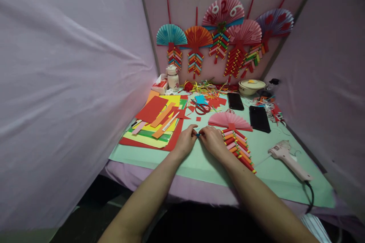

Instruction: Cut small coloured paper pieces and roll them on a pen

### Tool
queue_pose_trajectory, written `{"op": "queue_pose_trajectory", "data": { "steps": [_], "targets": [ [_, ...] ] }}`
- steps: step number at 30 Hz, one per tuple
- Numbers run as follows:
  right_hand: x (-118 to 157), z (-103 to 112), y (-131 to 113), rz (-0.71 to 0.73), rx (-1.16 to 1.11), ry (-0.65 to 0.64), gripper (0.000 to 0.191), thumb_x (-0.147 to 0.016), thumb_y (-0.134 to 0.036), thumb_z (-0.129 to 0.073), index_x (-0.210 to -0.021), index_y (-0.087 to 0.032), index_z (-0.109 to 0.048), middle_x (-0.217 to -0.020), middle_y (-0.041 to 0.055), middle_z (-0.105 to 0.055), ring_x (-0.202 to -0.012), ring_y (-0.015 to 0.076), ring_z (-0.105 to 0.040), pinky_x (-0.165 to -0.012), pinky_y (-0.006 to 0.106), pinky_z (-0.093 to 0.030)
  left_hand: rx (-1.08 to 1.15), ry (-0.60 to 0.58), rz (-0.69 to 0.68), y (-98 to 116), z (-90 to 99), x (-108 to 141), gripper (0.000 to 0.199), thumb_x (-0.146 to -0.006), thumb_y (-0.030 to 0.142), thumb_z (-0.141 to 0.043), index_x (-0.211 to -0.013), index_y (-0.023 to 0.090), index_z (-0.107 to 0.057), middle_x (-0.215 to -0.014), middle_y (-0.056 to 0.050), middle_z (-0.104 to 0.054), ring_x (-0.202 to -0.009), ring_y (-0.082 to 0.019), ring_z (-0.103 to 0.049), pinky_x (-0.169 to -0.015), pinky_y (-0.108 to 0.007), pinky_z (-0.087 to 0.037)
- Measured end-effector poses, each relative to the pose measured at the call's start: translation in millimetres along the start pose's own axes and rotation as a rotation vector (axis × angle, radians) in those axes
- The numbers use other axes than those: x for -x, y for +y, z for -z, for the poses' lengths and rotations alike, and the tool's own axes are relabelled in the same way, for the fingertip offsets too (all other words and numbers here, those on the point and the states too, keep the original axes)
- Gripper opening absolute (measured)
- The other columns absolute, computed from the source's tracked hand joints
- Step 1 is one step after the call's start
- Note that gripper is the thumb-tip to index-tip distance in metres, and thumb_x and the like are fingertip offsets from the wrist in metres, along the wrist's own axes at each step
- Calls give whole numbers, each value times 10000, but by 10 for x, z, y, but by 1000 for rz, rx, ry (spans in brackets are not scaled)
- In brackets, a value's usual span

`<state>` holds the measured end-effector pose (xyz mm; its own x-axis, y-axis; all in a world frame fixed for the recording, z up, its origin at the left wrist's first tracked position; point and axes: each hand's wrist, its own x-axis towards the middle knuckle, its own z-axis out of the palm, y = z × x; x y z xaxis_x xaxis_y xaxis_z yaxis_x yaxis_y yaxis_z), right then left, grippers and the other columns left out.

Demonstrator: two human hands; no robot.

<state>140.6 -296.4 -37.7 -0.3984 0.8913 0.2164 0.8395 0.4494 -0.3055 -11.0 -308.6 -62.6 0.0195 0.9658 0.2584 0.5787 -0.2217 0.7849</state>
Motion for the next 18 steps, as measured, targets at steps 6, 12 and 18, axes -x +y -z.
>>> {"op": "queue_pose_trajectory", "data": {
  "steps": [6,12,18],
  "targets": [
    [-20,-20,-16,-18,1,-19,153,-927,-217,-530,-920,-189,-681,-983,67,-708,-979,230,-594,-726,317,-284,-2,6,-4,6,5,3,454,-767,37,-553,-1189,207,-551,-858,-6,-668,-806,-147,-625,-758,-272,-481],
    [-22,-31,-12,-33,-25,-44,161,-916,-206,-520,-920,-181,-679,-989,89,-707,-983,242,-591,-747,320,-295,10,-4,-1,21,5,7,451,-768,53,-552,-1190,213,-557,-841,-2,-673,-792,-156,-620,-769,-292,-477],
    [-25,-53,-11,-73,-146,-43,162,-891,-192,-524,-896,-160,-683,-993,125,-699,-1006,264,-579,-800,337,-316,85,8,23,29,2,9,440,-749,53,-566,-1150,231,-595,-818,10,-657,-800,-162,-610,-807,-310,-469]
  ]
}}
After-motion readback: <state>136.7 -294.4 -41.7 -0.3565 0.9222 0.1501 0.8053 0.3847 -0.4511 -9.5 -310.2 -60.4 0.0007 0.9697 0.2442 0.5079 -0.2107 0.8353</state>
